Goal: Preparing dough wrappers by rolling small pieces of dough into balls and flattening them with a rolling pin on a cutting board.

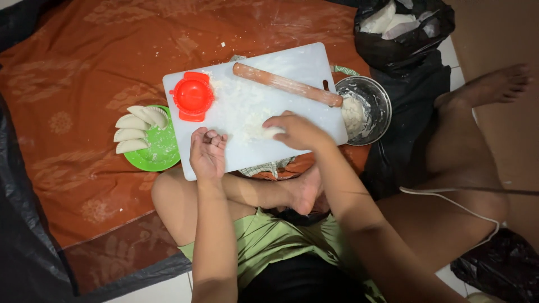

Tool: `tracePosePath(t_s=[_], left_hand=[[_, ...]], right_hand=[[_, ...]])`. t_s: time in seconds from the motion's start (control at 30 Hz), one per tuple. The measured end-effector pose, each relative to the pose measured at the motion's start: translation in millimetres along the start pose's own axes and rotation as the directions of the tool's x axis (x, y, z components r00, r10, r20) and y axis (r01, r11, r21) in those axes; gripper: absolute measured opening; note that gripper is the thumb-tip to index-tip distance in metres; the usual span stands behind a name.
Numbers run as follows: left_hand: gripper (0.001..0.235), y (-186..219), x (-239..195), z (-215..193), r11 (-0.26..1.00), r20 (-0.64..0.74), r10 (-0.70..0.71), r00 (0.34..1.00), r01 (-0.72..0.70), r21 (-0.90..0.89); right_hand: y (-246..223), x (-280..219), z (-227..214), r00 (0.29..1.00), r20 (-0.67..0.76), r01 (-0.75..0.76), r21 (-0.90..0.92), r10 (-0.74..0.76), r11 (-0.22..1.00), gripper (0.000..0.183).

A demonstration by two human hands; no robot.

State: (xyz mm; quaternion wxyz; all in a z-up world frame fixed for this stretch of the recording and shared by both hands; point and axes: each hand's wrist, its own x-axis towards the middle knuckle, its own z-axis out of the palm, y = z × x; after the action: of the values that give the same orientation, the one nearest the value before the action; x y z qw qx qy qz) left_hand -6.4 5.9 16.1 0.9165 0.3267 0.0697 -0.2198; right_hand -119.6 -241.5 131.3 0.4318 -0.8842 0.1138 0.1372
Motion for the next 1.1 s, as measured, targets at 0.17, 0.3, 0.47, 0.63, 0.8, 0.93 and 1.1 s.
tracePosePath(t_s=[0.17,0.3,0.47,0.63,0.8,0.93,1.1], left_hand=[[0.020,0,-3,4,1.000,-0.012,0.007,1.000,-0.007,0.018],[0.021,4,-5,11,0.999,-0.006,0.005,1.000,-0.005,0.031],[0.021,2,-5,7,1.000,-0.008,0.007,1.000,-0.007,0.029],[0.020,0,-5,11,0.999,-0.035,0.005,0.999,-0.003,0.047],[0.011,8,-20,41,0.942,-0.184,-0.032,0.982,0.091,0.322],[0.008,-8,-41,76,0.919,-0.225,-0.005,0.974,0.093,0.383],[0.005,-30,-72,117,0.716,-0.002,0.130,0.992,-0.092,0.692]], right_hand=[[25,9,25,0.955,-0.277,0.102,-0.035,-0.107,0.994,0.037],[-15,15,60,0.926,-0.369,0.031,-0.127,-0.076,0.991,0.038],[-29,10,76,0.945,-0.312,0.005,-0.287,-0.099,0.958,0.039],[18,27,88,0.928,-0.345,0.053,-0.243,-0.137,0.969,0.029],[34,34,63,0.912,-0.316,0.275,0.944,0.260,0.181,0.023],[38,28,50,0.945,-0.132,0.157,0.986,0.300,-0.062,0.013],[13,6,47,0.929,-0.221,0.248,0.967,0.298,-0.056,0.062]])
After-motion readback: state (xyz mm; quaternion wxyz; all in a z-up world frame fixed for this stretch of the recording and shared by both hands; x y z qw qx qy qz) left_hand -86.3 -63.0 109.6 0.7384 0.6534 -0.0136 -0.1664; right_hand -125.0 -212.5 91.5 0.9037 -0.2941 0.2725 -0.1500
